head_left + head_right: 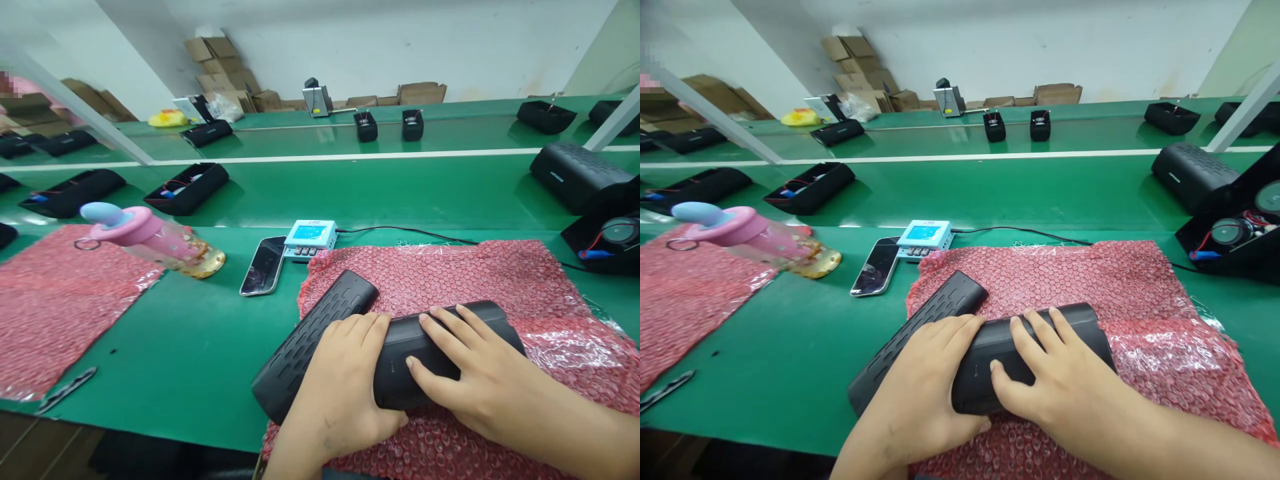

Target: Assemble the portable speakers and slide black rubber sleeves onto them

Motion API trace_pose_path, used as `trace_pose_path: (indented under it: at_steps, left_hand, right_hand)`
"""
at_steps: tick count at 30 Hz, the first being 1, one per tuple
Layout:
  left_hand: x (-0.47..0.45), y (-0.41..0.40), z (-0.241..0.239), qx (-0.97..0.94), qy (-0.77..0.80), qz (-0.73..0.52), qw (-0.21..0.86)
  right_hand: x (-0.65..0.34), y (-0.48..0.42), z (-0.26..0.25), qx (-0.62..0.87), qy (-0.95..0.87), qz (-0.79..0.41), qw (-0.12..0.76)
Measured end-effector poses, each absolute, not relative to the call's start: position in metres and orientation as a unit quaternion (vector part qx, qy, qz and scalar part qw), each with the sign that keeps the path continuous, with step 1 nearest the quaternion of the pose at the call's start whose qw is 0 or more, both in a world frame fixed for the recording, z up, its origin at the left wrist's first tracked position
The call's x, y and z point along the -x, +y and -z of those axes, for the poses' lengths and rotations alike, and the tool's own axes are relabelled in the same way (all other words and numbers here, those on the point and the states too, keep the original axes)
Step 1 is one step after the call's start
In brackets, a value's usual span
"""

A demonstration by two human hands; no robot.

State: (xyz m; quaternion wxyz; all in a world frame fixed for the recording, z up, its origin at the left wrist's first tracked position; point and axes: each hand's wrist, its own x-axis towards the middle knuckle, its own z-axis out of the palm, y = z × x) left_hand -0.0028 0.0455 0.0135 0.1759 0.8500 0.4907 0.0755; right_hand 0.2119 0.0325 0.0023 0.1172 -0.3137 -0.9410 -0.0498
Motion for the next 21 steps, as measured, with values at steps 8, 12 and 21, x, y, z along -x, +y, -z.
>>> trace_pose_path:
  at_steps: [8, 12, 21]
  left_hand:
    - [0.0024, 0.0462, -0.0145, -0.849, 0.493, -0.068, 0.180]
    - [0.0021, 0.0471, -0.0141, -0.847, 0.495, -0.067, 0.181]
    - [0.0029, 0.0459, -0.0119, -0.848, 0.496, -0.072, 0.173]
  right_hand:
    - [-0.2139, 0.0352, -0.0039, 0.305, -0.942, 0.050, 0.132]
    - [-0.2139, 0.0360, -0.0049, 0.305, -0.941, 0.037, 0.142]
    - [-0.2137, 0.0366, -0.0053, 0.306, -0.943, 0.016, 0.130]
